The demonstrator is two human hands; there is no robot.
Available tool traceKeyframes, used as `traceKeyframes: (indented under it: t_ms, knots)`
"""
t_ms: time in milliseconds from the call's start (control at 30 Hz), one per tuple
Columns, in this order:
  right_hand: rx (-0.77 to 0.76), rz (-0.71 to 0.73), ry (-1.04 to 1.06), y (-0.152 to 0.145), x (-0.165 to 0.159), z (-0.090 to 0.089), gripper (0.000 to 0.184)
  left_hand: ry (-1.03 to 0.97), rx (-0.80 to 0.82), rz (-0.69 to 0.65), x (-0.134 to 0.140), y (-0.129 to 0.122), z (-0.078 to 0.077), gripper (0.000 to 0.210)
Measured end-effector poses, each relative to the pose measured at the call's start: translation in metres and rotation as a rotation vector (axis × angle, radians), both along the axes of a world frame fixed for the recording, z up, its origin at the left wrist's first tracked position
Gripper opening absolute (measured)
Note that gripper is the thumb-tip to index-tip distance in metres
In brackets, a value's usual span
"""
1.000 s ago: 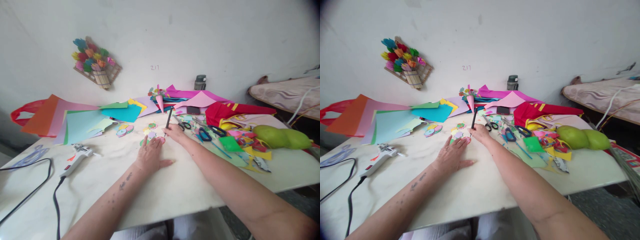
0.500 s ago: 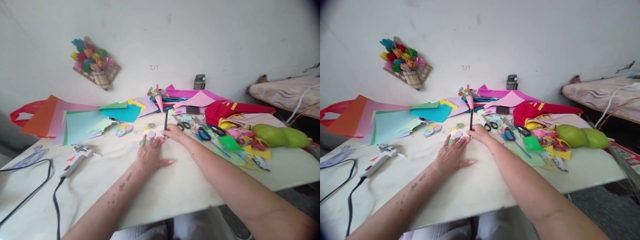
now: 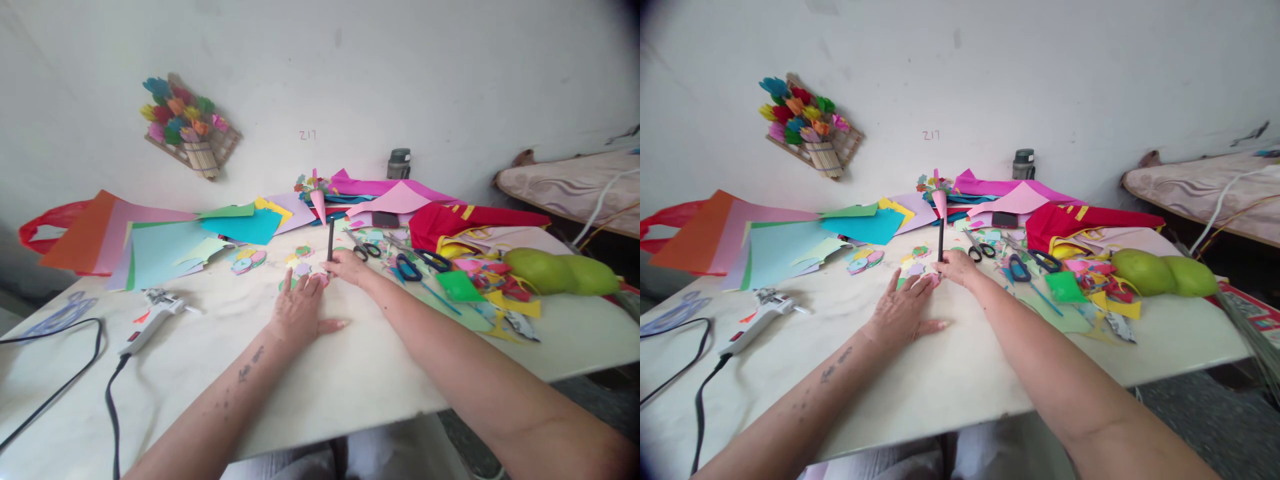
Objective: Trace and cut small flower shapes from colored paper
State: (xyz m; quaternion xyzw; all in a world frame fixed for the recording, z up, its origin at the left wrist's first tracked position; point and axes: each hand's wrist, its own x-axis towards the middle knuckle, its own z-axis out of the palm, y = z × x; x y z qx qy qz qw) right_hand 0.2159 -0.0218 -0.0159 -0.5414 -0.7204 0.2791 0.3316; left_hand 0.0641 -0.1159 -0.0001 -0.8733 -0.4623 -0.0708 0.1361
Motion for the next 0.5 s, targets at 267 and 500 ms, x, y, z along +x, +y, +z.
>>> traceKeyframes:
  t_ms: [267, 500]
  knots:
    - [0.007, -0.017, -0.012, -0.0020, -0.0013, 0.0018, 0.021, -0.007, -0.026, 0.003, 0.0003, 0.0000, 0.0012, 0.078]
    - [0.017, -0.021, -0.023, -0.0019, -0.0025, 0.0020, 0.022, -0.005, -0.020, 0.003, 0.0001, -0.0002, 0.0003, 0.079]
